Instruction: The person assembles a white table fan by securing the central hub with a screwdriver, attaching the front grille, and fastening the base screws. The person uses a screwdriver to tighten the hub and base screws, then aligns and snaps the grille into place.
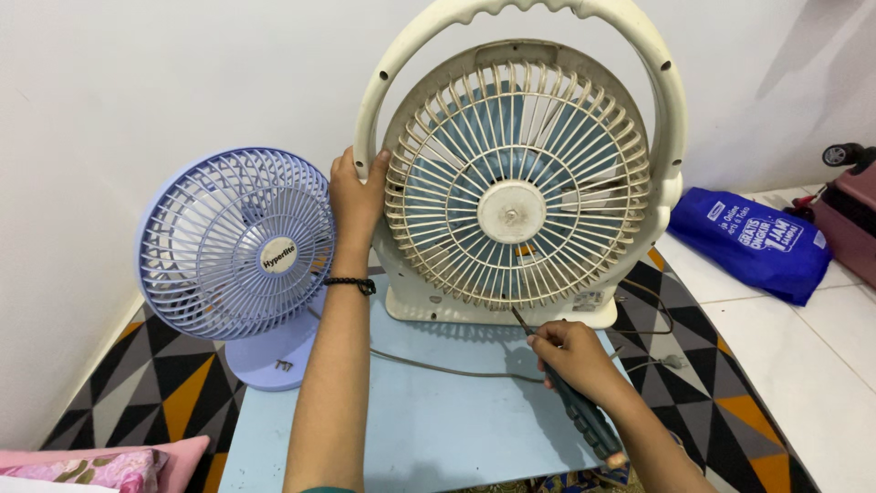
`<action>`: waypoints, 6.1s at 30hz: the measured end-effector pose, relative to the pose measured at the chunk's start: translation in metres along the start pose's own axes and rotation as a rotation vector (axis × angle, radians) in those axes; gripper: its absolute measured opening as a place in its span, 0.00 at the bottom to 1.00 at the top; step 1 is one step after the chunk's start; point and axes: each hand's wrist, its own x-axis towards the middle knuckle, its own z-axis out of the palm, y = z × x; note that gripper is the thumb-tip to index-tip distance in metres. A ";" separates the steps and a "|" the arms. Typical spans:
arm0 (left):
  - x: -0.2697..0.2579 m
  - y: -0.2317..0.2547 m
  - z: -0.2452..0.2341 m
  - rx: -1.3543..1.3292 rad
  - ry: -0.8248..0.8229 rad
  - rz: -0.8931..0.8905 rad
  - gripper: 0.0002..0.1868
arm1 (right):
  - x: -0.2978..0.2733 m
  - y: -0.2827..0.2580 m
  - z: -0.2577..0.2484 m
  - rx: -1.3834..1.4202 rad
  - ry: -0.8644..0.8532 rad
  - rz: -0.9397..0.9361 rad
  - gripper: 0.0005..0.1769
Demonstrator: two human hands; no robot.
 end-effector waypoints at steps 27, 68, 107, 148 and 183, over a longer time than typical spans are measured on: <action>-0.005 -0.002 0.002 -0.042 0.031 0.034 0.25 | 0.002 -0.021 0.008 -0.711 0.108 -0.140 0.15; -0.007 -0.005 -0.008 -0.118 -0.074 0.000 0.26 | 0.044 0.043 0.041 0.782 -0.223 0.262 0.19; -0.216 -0.081 -0.230 0.400 0.076 -0.277 0.10 | 0.081 0.000 0.189 0.193 -0.572 0.119 0.21; -0.208 -0.071 -0.208 0.485 0.012 -0.135 0.08 | 0.087 -0.023 0.200 0.327 -0.547 0.091 0.20; -0.177 0.037 -0.099 0.070 0.037 0.130 0.08 | 0.072 0.007 0.062 0.361 -0.461 0.118 0.20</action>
